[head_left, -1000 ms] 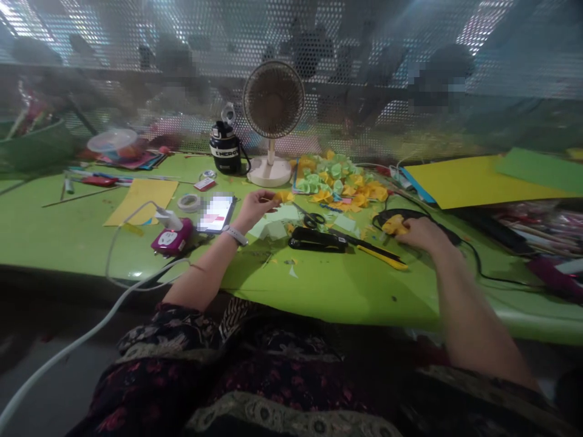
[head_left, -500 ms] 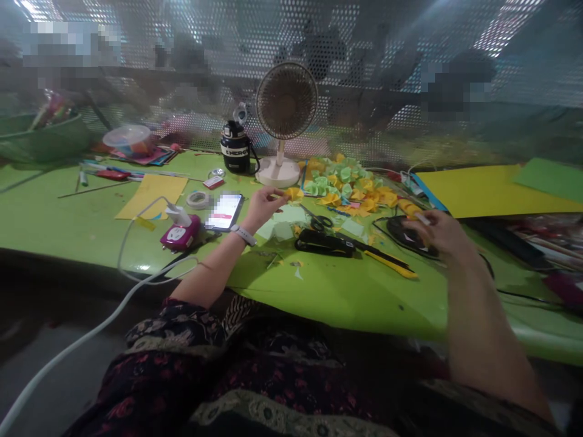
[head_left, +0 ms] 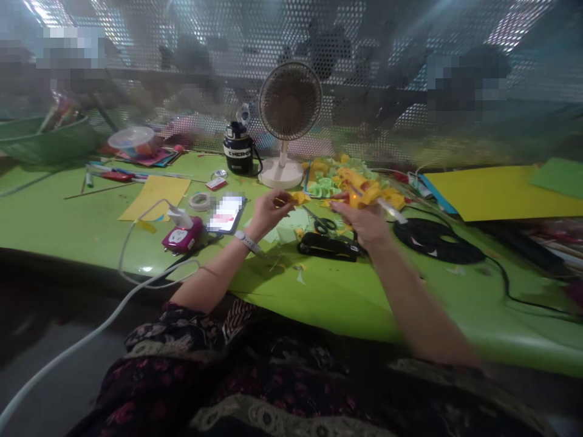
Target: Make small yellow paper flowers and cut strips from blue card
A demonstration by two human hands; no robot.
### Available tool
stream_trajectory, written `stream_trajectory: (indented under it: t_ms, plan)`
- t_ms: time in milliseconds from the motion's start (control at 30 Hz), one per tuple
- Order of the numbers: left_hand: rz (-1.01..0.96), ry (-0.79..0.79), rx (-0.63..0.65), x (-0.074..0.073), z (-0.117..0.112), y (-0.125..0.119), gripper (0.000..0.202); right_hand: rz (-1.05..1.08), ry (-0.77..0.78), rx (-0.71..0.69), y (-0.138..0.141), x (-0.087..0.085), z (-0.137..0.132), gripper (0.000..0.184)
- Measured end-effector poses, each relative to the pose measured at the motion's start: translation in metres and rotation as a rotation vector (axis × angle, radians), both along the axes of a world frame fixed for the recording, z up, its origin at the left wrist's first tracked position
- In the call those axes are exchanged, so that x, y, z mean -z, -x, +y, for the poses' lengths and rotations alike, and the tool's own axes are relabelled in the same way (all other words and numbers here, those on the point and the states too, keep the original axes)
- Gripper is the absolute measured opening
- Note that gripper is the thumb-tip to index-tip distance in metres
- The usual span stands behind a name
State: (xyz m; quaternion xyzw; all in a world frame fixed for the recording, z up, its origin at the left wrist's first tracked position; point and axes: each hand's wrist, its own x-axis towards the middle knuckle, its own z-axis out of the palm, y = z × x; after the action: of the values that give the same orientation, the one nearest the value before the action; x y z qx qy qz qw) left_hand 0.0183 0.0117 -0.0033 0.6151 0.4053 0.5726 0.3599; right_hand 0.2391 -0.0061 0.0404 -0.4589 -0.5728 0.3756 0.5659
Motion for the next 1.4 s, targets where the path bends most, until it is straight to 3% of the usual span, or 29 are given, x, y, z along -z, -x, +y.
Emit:
stream_trajectory:
  t_ms: [133, 333, 633, 833, 1100, 1400]
  plan:
    - [0.122, -0.158, -0.025, 0.008, 0.001, -0.004, 0.019, -0.096, -0.115, -0.008, 0.021, 0.011, -0.004, 0.038]
    - [0.233, -0.295, -0.044, 0.008, -0.004, -0.008, 0.019, -0.168, -0.080, -0.023, 0.027, 0.024, -0.007, 0.041]
    - [0.083, -0.125, 0.030, -0.003, -0.016, -0.011, 0.033, -0.185, -0.022, 0.067, 0.027, 0.018, -0.014, 0.038]
    - [0.154, -0.196, -0.029, -0.009, -0.019, -0.010, 0.029, -0.121, -0.043, 0.106, 0.023, 0.025, -0.010, 0.036]
    - [0.205, -0.192, -0.086, -0.006, -0.017, -0.012, 0.027, -0.121, -0.061, 0.122, 0.024, 0.025, -0.014, 0.033]
    - [0.119, -0.137, 0.064, -0.001, -0.018, -0.016, 0.037, -0.152, -0.040, 0.099, 0.025, 0.026, -0.017, 0.037]
